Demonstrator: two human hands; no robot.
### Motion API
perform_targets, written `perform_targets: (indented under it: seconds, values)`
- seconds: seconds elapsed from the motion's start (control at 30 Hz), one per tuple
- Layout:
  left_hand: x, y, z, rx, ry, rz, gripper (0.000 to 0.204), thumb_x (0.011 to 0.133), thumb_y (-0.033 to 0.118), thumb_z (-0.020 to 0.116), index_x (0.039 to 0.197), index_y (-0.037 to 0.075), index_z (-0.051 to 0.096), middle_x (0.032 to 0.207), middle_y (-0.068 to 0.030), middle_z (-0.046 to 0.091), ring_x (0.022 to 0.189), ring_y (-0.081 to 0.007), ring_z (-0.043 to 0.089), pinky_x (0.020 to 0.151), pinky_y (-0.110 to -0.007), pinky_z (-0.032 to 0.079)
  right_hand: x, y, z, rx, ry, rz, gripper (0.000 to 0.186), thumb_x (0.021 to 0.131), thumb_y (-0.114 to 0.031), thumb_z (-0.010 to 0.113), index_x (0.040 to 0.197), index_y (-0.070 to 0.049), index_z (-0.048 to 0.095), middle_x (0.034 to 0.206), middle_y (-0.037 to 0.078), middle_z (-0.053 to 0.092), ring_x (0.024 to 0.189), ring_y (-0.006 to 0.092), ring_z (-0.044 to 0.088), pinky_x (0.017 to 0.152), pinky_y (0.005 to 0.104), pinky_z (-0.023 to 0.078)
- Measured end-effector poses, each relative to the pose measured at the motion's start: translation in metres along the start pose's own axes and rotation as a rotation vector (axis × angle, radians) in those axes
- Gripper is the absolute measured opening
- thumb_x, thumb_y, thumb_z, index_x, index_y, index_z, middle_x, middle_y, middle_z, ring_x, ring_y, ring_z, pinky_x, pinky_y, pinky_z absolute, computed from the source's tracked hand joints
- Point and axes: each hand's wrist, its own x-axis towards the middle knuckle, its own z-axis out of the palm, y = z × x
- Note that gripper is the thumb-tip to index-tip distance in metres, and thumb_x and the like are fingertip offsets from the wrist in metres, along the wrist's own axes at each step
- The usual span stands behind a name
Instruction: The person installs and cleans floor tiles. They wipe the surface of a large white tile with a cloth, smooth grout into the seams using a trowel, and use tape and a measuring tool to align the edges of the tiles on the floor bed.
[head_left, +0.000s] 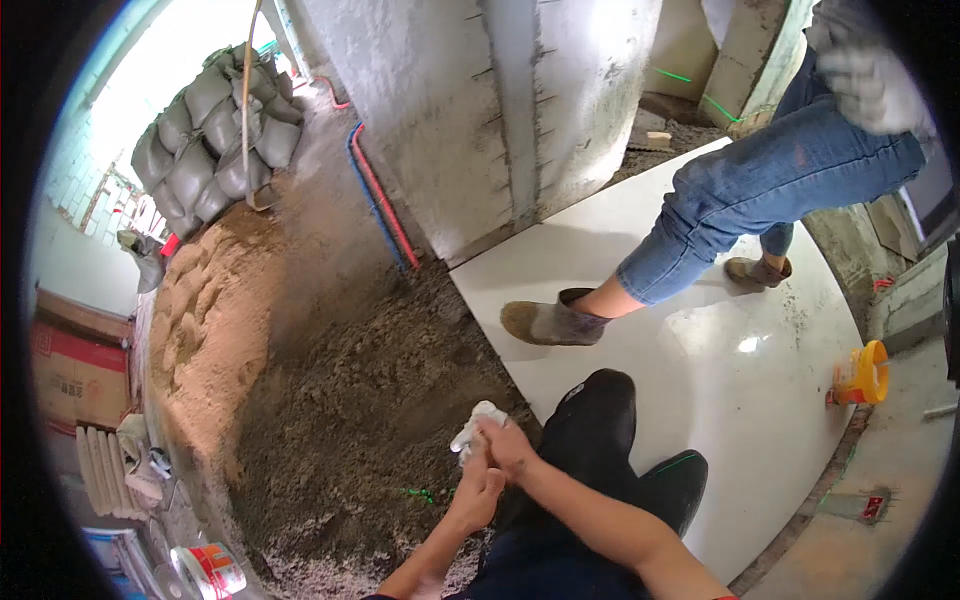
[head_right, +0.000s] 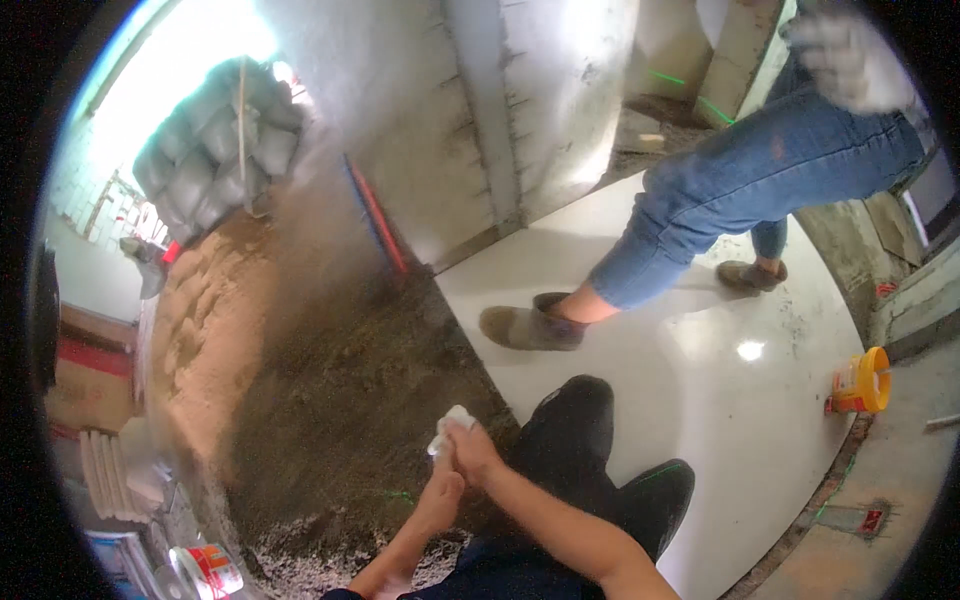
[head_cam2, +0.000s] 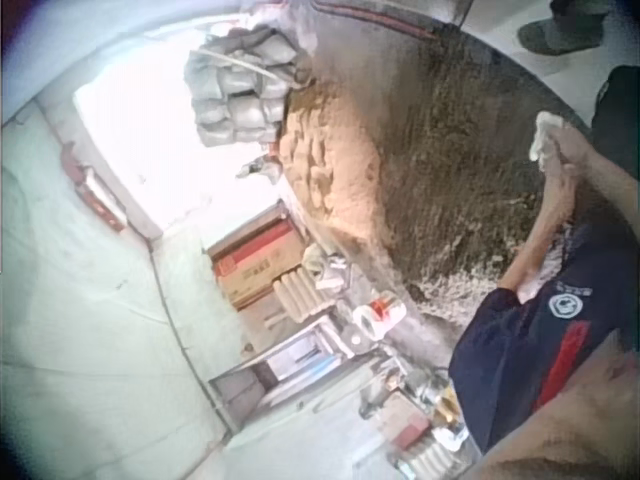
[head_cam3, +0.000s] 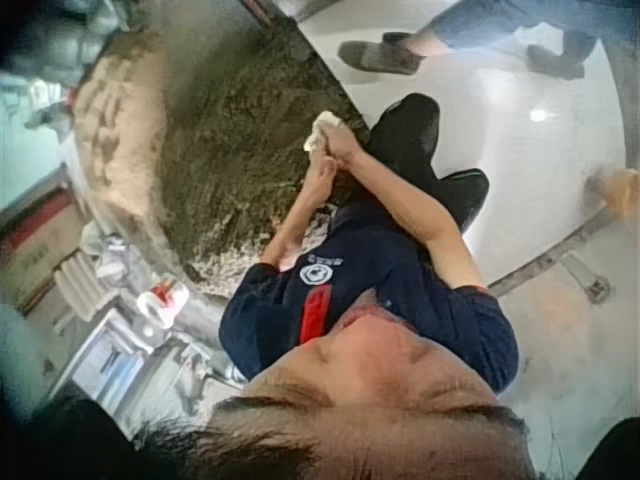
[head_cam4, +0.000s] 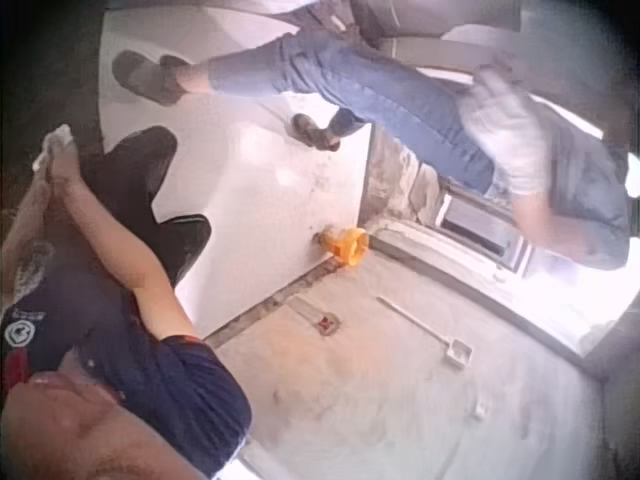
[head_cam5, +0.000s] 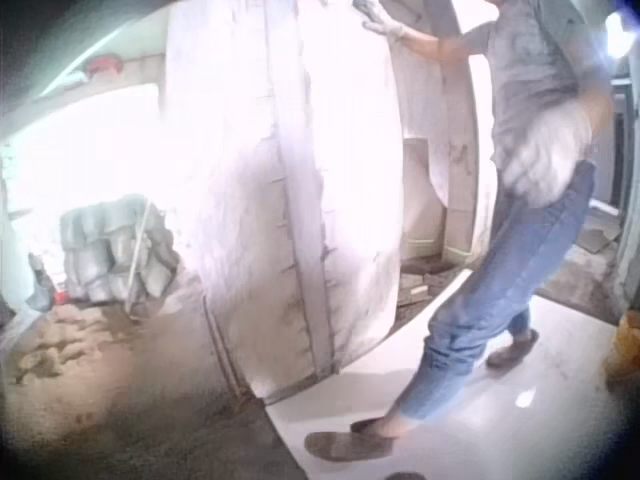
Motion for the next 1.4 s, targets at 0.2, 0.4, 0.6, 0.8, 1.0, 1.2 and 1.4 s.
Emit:
perform_targets:
  seconds: [0.2,0.4,0.6,0.8,1.0,1.2,1.4]
  values:
    - [-0.007,0.026,-0.041,-0.736,0.171,-0.232,0.081,0.096,0.062,0.017,0.128,-0.005,0.048,0.128,-0.0198,0.054,0.125,-0.0313,0.047,0.109,-0.042,0.031,-0.002,-0.006,-0.024,0.127,-0.170,0.209,0.030,0.099,-0.026,0.039,0.115,-0.007,0.056,0.104,0.005,0.063,0.092,0.0191,0.061,0.080,0.0363,0.051]
    - [-0.010,0.036,-0.058,-1.300,0.292,-0.603,0.093,0.089,0.071,0.026,0.126,-0.014,0.039,0.124,-0.0295,0.050,0.118,-0.0389,0.050,0.102,-0.048,0.041,-0.040,0.007,-0.016,0.375,-0.416,0.423,0.044,0.099,-0.030,0.030,0.126,0.000,0.047,0.116,0.011,0.058,0.102,0.0225,0.059,0.093,0.0390,0.048]
    - [-0.036,0.020,-0.049,-1.336,0.237,-0.538,0.092,0.091,0.068,0.027,0.134,-0.013,0.030,0.133,-0.0279,0.040,0.124,-0.0362,0.041,0.105,-0.044,0.035,-0.047,0.019,-0.016,0.493,-0.472,0.485,0.038,0.093,-0.024,0.036,0.112,0.003,0.055,0.103,0.015,0.063,0.092,0.0269,0.063,0.091,0.0393,0.049]
    - [-0.063,-0.015,-0.052,-0.709,0.373,-0.596,0.080,0.095,0.063,0.025,0.111,-0.009,0.059,0.102,-0.0194,0.063,0.099,-0.0291,0.060,0.091,-0.038,0.047,-0.057,0.048,-0.018,0.206,-0.194,0.397,0.031,0.096,-0.021,0.041,0.109,0.001,0.057,0.100,0.014,0.066,0.092,0.0276,0.064,0.087,0.0424,0.051]
    - [-0.071,-0.018,-0.044,-0.397,0.426,-0.444,0.055,0.098,0.048,0.042,0.120,0.000,0.058,0.111,-0.0060,0.062,0.100,-0.0149,0.057,0.088,-0.029,0.042,-0.069,0.052,-0.008,-0.101,-0.130,0.227,0.026,0.092,-0.016,0.057,0.113,-0.001,0.055,0.098,0.010,0.065,0.082,0.0223,0.064,0.069,0.0375,0.055]
    - [-0.058,0.018,0.021,-0.512,0.222,-0.502,0.075,0.097,0.061,0.029,0.151,0.010,0.014,0.146,-0.0098,0.029,0.123,-0.0249,0.040,0.100,-0.045,0.035,-0.081,0.038,-0.008,-0.200,0.043,-0.015,0.042,0.087,-0.029,0.063,0.115,-0.002,0.048,0.094,0.008,0.057,0.083,0.0166,0.054,0.070,0.0323,0.046]
    - [-0.052,0.051,0.016,-0.680,0.127,-0.432,0.069,0.096,0.050,0.044,0.138,-0.004,0.036,0.136,-0.0175,0.044,0.127,-0.0297,0.041,0.106,-0.039,0.034,-0.082,0.004,-0.036,0.130,0.021,-0.044,0.027,0.092,-0.029,0.058,0.102,-0.004,0.054,0.084,0.006,0.060,0.066,0.0151,0.056,0.057,0.0303,0.046]
